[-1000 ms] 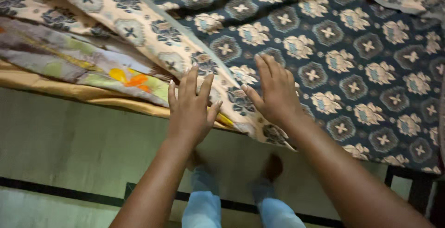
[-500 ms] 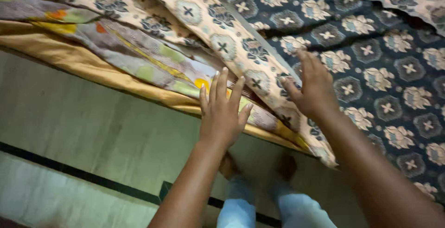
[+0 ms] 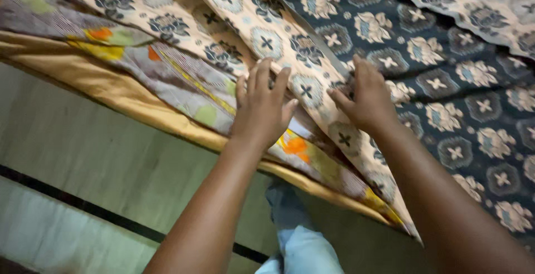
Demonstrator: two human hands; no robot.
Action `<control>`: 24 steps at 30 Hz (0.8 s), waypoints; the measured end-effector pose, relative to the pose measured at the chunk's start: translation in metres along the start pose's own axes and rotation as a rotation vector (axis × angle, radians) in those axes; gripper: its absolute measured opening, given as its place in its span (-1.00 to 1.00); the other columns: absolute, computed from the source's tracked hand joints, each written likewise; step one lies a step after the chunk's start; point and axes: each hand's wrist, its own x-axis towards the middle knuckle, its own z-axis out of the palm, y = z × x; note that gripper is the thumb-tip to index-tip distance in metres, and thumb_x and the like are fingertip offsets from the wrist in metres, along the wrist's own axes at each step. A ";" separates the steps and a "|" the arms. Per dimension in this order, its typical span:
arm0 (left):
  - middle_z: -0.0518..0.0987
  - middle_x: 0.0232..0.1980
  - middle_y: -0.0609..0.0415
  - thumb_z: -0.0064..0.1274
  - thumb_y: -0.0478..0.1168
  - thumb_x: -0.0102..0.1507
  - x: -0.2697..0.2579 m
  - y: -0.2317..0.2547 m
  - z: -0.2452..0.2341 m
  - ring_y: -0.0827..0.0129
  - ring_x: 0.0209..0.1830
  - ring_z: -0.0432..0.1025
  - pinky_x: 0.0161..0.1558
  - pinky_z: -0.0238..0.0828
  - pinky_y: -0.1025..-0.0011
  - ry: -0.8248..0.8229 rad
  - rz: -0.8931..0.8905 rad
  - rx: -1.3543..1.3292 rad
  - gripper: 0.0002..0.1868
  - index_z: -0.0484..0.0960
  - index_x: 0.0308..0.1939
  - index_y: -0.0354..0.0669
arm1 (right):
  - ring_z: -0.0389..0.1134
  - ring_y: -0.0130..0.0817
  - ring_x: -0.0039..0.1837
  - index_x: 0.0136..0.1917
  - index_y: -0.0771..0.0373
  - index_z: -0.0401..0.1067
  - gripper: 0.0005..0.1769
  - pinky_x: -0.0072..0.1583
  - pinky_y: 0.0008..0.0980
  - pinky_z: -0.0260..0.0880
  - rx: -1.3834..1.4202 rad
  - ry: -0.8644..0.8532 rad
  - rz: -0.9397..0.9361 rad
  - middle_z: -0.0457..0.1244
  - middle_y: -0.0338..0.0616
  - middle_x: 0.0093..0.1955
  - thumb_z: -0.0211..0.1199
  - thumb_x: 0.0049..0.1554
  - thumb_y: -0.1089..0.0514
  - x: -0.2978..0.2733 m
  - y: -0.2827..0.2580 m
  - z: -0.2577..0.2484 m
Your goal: The person unfolds a bedsheet and spreads it across the surface of a bed, smoothing the fabric by hand and tucking the edges under the mattress.
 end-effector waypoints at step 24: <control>0.64 -0.25 0.00 0.16 -0.14 0.18 0.119 -0.052 -0.018 0.03 -0.15 0.56 -0.06 0.38 -0.01 -0.491 0.504 0.138 -0.72 0.52 -0.07 -0.06 | 0.41 0.10 0.00 0.16 0.03 0.48 -0.59 -0.01 0.02 0.39 0.221 -0.238 0.095 0.40 -0.01 -0.05 0.35 0.01 0.12 0.049 -0.107 -0.022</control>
